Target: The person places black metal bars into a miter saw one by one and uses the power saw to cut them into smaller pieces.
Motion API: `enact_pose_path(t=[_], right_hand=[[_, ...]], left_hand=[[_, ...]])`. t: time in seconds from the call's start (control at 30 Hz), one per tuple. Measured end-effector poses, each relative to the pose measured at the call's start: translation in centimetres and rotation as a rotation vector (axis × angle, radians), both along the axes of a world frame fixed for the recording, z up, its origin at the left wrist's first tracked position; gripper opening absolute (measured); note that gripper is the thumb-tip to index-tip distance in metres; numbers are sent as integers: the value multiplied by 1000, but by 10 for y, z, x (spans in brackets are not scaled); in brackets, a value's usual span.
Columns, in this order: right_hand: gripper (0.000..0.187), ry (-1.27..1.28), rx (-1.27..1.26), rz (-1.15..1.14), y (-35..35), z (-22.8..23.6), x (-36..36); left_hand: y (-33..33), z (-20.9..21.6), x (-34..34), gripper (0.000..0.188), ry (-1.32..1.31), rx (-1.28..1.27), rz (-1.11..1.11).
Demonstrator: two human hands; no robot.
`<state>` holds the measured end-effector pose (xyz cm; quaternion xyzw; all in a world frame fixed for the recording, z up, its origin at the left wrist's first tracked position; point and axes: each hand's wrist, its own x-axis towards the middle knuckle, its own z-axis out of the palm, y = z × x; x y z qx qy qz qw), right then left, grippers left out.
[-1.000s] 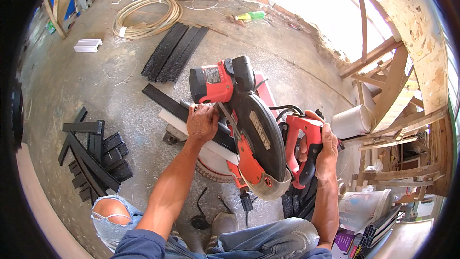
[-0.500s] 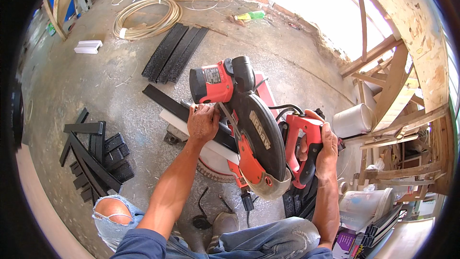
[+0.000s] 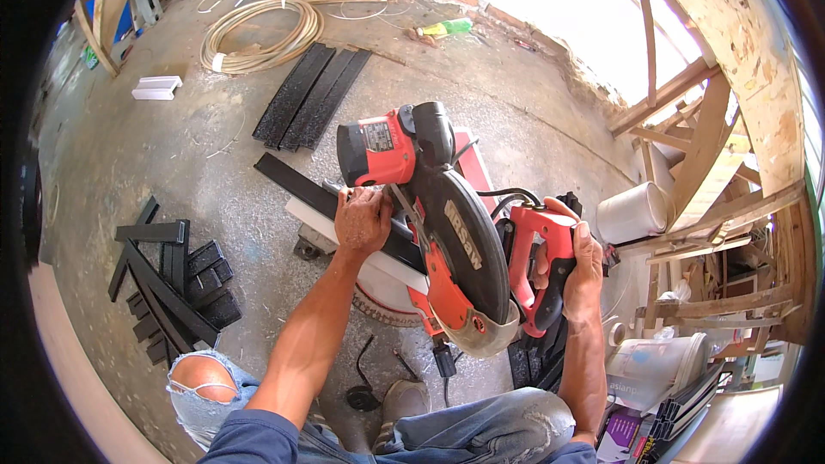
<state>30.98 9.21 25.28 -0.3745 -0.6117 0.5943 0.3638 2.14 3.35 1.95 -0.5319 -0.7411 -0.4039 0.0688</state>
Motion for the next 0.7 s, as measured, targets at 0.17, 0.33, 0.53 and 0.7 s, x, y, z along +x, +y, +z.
enact_pose_path(t=[0.17,0.33,0.53,0.7], right_hand=[[69,-5,8,-12,-2,-2,0],[68,-1,12,-5,-2,-3,1],[67,9,14,-8,-2,-1,-2],[66,-8,9,-25,-2,2,-4]], left_hand=[[-2,6,1,25,-43,-58,1],[-2,6,1,26,-36,-83,1],[-1,5,2,27,-45,-68,3],[0,-2,0,26,-3,-28,-2]])
